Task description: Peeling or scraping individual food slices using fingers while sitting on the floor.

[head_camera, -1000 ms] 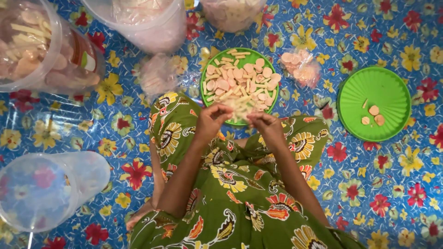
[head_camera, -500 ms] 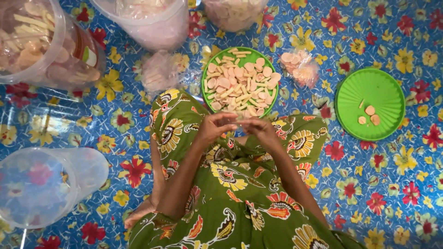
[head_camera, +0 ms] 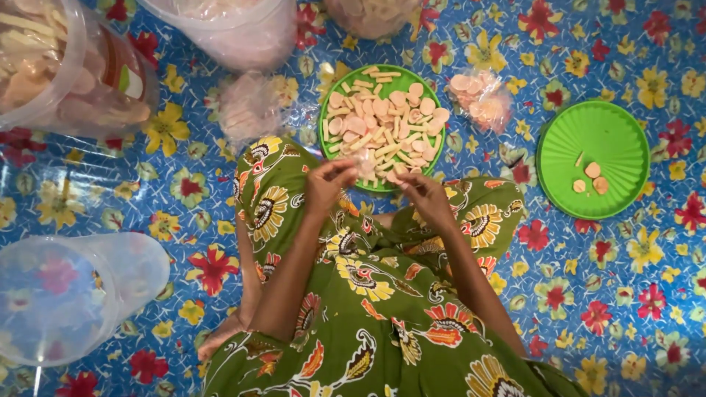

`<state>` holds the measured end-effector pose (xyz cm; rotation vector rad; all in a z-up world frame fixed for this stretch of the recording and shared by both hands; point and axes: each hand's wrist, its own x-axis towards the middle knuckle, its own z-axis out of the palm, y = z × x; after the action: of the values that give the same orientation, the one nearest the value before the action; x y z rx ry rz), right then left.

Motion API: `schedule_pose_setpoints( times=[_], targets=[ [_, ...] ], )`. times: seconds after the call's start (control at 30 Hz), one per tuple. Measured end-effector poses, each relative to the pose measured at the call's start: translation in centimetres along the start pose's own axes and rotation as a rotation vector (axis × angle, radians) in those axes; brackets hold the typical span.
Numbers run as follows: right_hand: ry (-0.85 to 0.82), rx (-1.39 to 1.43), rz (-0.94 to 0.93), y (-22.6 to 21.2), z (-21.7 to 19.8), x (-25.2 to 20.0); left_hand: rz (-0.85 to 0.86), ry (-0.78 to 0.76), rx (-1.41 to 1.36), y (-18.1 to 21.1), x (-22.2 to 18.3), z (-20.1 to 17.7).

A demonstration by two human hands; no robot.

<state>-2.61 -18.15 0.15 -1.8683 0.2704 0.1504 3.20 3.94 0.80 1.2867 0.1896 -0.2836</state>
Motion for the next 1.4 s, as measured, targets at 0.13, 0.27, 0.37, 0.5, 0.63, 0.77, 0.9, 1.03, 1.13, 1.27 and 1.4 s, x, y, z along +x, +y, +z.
schedule_pose_setpoints(
  times=[0.13, 0.27, 0.37, 0.5, 0.63, 0.77, 0.9, 1.03, 1.13, 1.27, 1.4],
  targets=[
    [0.04, -0.075, -0.006, 3.0, -0.1, 3.1, 0.039, 0.114, -0.014, -0.1, 1.1, -0.3],
    [0.062, -0.254, -0.073, 4.7, 1.3, 7.3, 0.056, 0.229, -0.112, -0.7, 2.0, -0.4],
    [0.077, -0.363, -0.187, 4.0, 3.1, 10.0, 0.06, 0.254, -0.131, -0.3, 2.3, -0.3],
    [0.095, -0.651, -0.376, -0.1, 5.5, 12.2, 0.058, 0.287, -0.137, 0.2, 2.6, -0.5],
    [0.068, -0.776, -0.379, 0.7, 7.2, 14.9, 0.06, 0.31, -0.152, -0.3, 3.1, -0.6],
    [0.061, -0.865, -0.466, 2.0, 7.7, 16.4, 0.065, 0.297, -0.16, 0.3, 3.0, -0.5],
    [0.06, -0.804, -0.428, 3.3, 7.3, 16.3, 0.064, 0.289, -0.13, -0.6, 3.3, -0.7],
    [0.107, -0.613, -0.472, 0.8, 5.6, 14.1, 0.083, 0.265, -0.047, -0.6, 3.2, -0.8],
    [0.104, -0.29, -0.238, 0.5, 4.5, 12.3, 0.086, 0.236, 0.023, -1.8, 3.6, -0.9],
    [0.102, -0.002, -0.065, 0.3, 3.6, 9.0, 0.091, 0.183, 0.067, -2.0, 3.0, -0.2],
    [0.124, 0.126, 0.001, 0.4, 3.6, 7.2, 0.136, 0.125, 0.077, -3.0, 3.2, 0.0]
  ],
)
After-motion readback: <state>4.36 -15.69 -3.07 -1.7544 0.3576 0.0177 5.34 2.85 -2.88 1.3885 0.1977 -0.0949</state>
